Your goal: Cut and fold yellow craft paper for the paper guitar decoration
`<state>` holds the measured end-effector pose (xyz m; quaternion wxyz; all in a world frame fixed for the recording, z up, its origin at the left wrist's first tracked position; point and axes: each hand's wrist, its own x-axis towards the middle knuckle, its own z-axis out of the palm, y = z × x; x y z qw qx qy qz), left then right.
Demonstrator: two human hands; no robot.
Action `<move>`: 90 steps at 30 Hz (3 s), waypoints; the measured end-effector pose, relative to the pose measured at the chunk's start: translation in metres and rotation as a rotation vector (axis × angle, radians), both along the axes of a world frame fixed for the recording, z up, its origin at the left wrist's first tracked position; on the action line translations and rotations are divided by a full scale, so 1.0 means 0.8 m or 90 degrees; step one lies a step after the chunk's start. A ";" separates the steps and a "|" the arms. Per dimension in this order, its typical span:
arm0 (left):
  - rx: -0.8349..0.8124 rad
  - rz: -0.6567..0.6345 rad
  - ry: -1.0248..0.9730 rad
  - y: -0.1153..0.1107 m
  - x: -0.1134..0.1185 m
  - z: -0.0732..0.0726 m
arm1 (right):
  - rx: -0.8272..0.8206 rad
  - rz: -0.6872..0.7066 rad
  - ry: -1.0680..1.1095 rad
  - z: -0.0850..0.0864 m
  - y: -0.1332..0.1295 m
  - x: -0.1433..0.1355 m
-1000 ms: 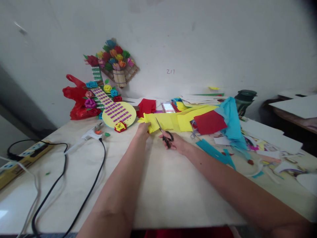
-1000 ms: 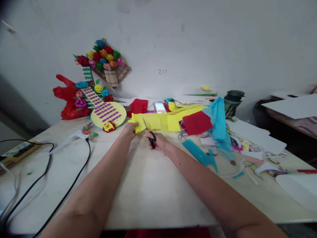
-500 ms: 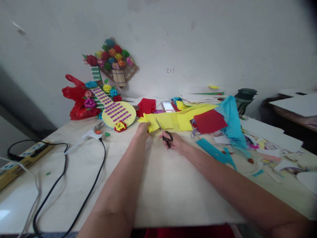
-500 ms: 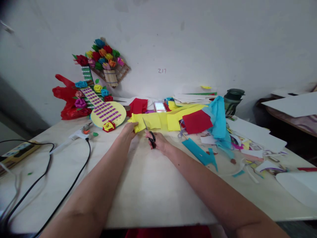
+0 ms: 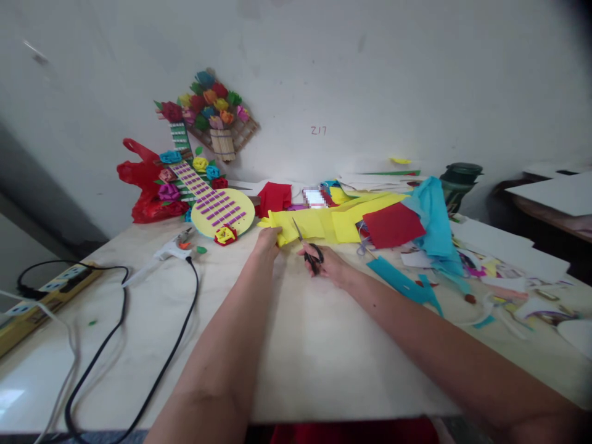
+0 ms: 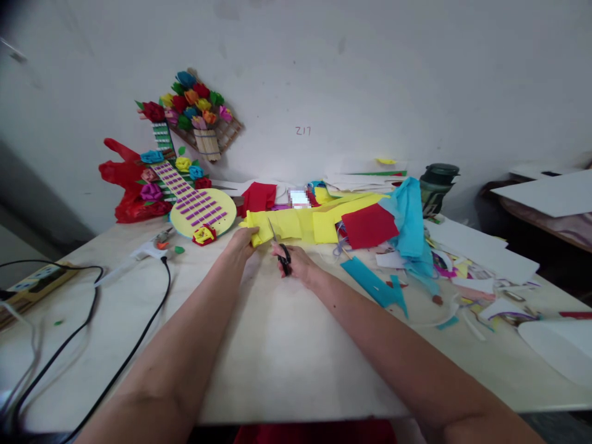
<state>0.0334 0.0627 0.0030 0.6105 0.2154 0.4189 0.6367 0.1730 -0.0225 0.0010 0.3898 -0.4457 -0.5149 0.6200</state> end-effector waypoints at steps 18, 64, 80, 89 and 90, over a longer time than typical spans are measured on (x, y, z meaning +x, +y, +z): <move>0.013 -0.015 -0.006 0.002 -0.001 -0.003 | -0.017 -0.033 0.002 0.007 -0.004 -0.004; 0.017 -0.056 0.008 0.007 -0.002 -0.011 | 0.014 0.000 -0.017 0.002 0.015 -0.003; -0.004 -0.032 0.008 0.007 -0.002 -0.010 | 0.045 -0.043 0.012 -0.009 0.017 -0.010; -0.002 -0.029 -0.009 0.004 -0.001 -0.006 | 0.053 -0.058 0.005 -0.010 0.014 -0.010; -0.001 -0.029 -0.011 0.003 -0.001 -0.006 | 0.053 -0.059 0.005 -0.010 0.014 -0.009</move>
